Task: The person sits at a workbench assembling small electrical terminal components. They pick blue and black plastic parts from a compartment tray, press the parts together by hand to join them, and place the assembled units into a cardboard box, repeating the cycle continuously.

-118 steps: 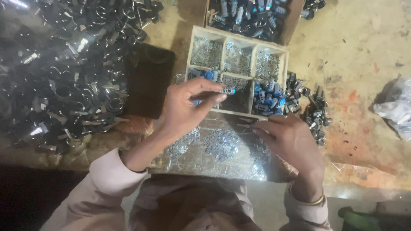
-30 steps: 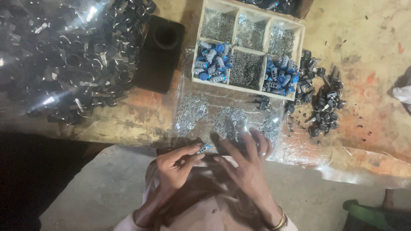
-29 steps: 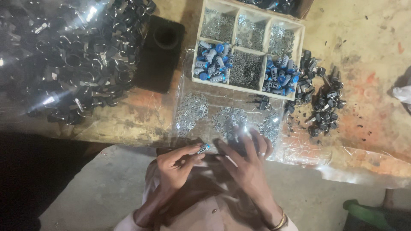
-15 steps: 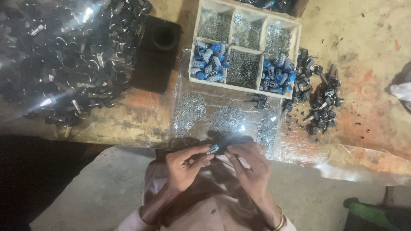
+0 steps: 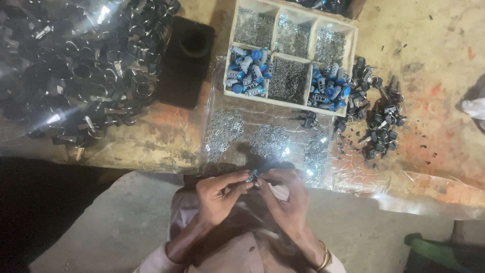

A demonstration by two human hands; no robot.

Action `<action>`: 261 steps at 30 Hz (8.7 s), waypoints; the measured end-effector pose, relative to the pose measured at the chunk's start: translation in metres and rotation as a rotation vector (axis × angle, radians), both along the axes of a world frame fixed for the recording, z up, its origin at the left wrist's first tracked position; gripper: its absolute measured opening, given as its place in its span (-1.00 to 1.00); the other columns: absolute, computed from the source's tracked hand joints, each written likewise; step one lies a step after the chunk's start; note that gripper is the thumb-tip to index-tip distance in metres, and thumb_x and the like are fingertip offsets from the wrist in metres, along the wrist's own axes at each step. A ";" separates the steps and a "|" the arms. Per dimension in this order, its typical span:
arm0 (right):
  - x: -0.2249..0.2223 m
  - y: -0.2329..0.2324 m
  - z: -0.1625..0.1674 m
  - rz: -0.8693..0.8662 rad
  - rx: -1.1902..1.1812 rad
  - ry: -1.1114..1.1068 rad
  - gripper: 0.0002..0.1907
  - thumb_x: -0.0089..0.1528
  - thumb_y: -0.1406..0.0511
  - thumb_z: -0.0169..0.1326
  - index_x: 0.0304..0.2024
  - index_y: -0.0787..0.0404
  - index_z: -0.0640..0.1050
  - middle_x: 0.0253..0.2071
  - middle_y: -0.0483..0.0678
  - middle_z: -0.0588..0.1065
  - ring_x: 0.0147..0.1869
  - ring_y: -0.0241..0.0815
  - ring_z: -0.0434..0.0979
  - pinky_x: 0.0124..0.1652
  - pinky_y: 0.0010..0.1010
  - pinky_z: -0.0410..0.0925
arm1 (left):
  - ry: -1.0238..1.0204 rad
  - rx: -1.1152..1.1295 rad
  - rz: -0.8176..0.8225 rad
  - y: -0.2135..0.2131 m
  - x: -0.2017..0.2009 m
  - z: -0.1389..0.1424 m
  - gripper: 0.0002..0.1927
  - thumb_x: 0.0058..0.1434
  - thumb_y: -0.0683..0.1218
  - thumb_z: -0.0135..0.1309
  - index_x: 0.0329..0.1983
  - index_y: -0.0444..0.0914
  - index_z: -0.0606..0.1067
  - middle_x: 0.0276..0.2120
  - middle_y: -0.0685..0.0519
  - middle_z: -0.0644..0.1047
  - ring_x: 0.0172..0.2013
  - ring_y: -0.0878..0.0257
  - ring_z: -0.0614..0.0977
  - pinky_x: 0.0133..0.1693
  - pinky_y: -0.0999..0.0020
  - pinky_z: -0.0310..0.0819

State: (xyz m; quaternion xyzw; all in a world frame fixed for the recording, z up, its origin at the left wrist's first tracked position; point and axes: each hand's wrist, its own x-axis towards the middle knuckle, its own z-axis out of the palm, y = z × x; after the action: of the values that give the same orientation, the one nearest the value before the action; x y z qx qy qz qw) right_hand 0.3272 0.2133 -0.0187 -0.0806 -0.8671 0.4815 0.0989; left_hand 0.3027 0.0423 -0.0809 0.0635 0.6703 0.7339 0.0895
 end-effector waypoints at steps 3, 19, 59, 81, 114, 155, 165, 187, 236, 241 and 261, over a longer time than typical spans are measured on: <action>0.002 0.004 -0.002 0.045 0.107 -0.009 -0.76 0.09 0.40 0.36 -0.22 0.19 0.59 -0.22 -0.14 0.60 -0.29 -0.31 0.51 -0.22 -0.41 0.39 | 0.154 -0.099 -0.021 -0.001 0.001 0.002 -0.75 0.19 -0.37 0.26 -0.06 -0.40 0.62 -0.06 -0.16 0.68 -0.17 0.19 0.78 -0.19 0.41 0.75; 0.004 0.067 0.003 0.076 0.572 -0.010 -0.43 0.06 0.05 0.37 0.09 0.06 0.60 0.39 -0.04 0.29 0.48 0.14 0.10 0.37 0.04 0.01 | -0.096 0.111 -0.010 0.001 0.007 -0.013 -0.75 0.17 -0.42 0.22 -0.07 -0.47 0.59 -0.12 -0.19 0.67 -0.18 0.09 0.78 -0.24 0.33 0.82; -0.019 -0.016 0.009 0.333 0.382 -0.035 -0.65 0.12 0.34 0.32 -0.04 -0.06 0.71 -0.15 -0.24 0.52 -0.02 -0.23 0.51 0.03 -0.21 0.18 | 0.059 -0.072 0.032 -0.039 0.002 0.007 -0.77 0.17 -0.38 0.24 -0.10 -0.40 0.61 -0.07 -0.18 0.67 -0.16 0.16 0.78 -0.25 0.40 0.80; -0.045 -0.035 0.010 0.392 0.434 0.086 -0.68 0.11 0.36 0.30 -0.07 0.09 0.63 0.03 -0.11 0.44 0.20 0.02 0.36 0.13 -0.06 0.11 | 0.039 -0.050 0.288 -0.066 0.007 0.000 -0.75 0.19 -0.40 0.22 -0.06 -0.43 0.57 -0.10 -0.19 0.67 -0.21 0.14 0.77 -0.23 0.36 0.76; 0.001 -0.001 -0.004 0.159 0.171 -0.023 -0.76 0.09 0.35 0.35 -0.22 0.19 0.59 -0.21 -0.10 0.59 -0.20 -0.13 0.55 -0.06 -0.28 0.37 | 0.428 -0.336 0.025 -0.015 0.001 0.005 -0.71 0.11 -0.33 0.31 -0.09 -0.31 0.64 -0.12 -0.12 0.70 -0.28 0.18 0.77 -0.30 0.41 0.66; 0.010 0.013 -0.002 0.193 0.053 0.021 -0.67 0.19 0.51 0.20 0.01 0.27 0.60 -0.08 -0.02 0.56 -0.02 -0.15 0.56 -0.07 -0.38 0.39 | 0.182 -0.328 -0.002 0.000 -0.003 0.013 -0.71 0.10 -0.21 0.38 -0.09 -0.22 0.67 -0.21 0.02 0.73 -0.55 0.39 0.65 -0.55 0.51 0.43; 0.013 0.009 -0.008 0.099 0.056 -0.056 -0.67 0.12 0.40 0.33 -0.06 0.22 0.59 -0.23 -0.13 0.64 -0.33 -0.32 0.51 -0.27 -0.48 0.39 | 0.381 -0.365 -0.104 -0.005 -0.004 0.012 -0.66 0.11 -0.29 0.27 -0.01 -0.26 0.62 -0.08 -0.03 0.69 -0.23 0.17 0.78 -0.30 0.40 0.67; 0.046 0.054 -0.020 0.229 0.247 0.042 -0.68 0.09 0.49 0.27 -0.09 0.21 0.65 -0.05 -0.05 0.59 0.01 -0.08 0.63 -0.03 -0.36 0.44 | 0.165 -0.257 -0.022 0.004 -0.003 0.008 -0.73 0.12 -0.21 0.38 -0.09 -0.27 0.65 -0.16 -0.02 0.72 -0.32 0.35 0.75 -0.40 0.51 0.59; -0.007 0.067 -0.016 0.243 -0.925 0.109 -0.82 0.23 0.54 0.28 -0.17 0.29 0.57 0.00 0.16 0.58 0.02 -0.10 0.66 -0.06 -0.30 0.59 | -0.389 0.408 -0.058 0.006 -0.024 0.042 -0.86 0.15 -0.38 0.28 -0.25 -0.42 0.57 -0.23 -0.25 0.68 -0.24 0.09 0.76 -0.20 0.20 0.78; 0.004 0.055 -0.010 0.214 -0.741 0.035 -0.74 0.15 0.59 0.27 -0.14 0.33 0.58 -0.02 0.18 0.58 -0.03 -0.10 0.66 -0.12 -0.33 0.60 | -0.543 0.496 -0.054 0.005 -0.024 0.054 -0.58 0.07 -0.37 0.28 -0.47 -0.20 0.24 -0.24 -0.32 0.67 -0.16 0.07 0.76 -0.24 0.20 0.74; -0.032 0.056 0.023 0.636 -0.402 0.054 -0.80 0.13 0.51 0.33 -0.20 0.26 0.70 -0.15 0.01 0.66 -0.08 -0.11 0.73 -0.13 -0.38 0.57 | -0.576 0.415 -0.146 -0.008 -0.026 0.051 -0.50 0.02 -0.39 0.31 -0.51 -0.17 0.19 -0.32 -0.29 0.65 -0.29 0.03 0.75 -0.29 0.23 0.73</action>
State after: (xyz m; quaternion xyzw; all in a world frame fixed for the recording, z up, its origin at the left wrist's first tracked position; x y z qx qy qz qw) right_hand 0.2948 0.2696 0.0039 0.1875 -0.7340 0.6508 -0.0503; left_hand 0.2763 0.0345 -0.0295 -0.0815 0.4480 0.8338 0.3120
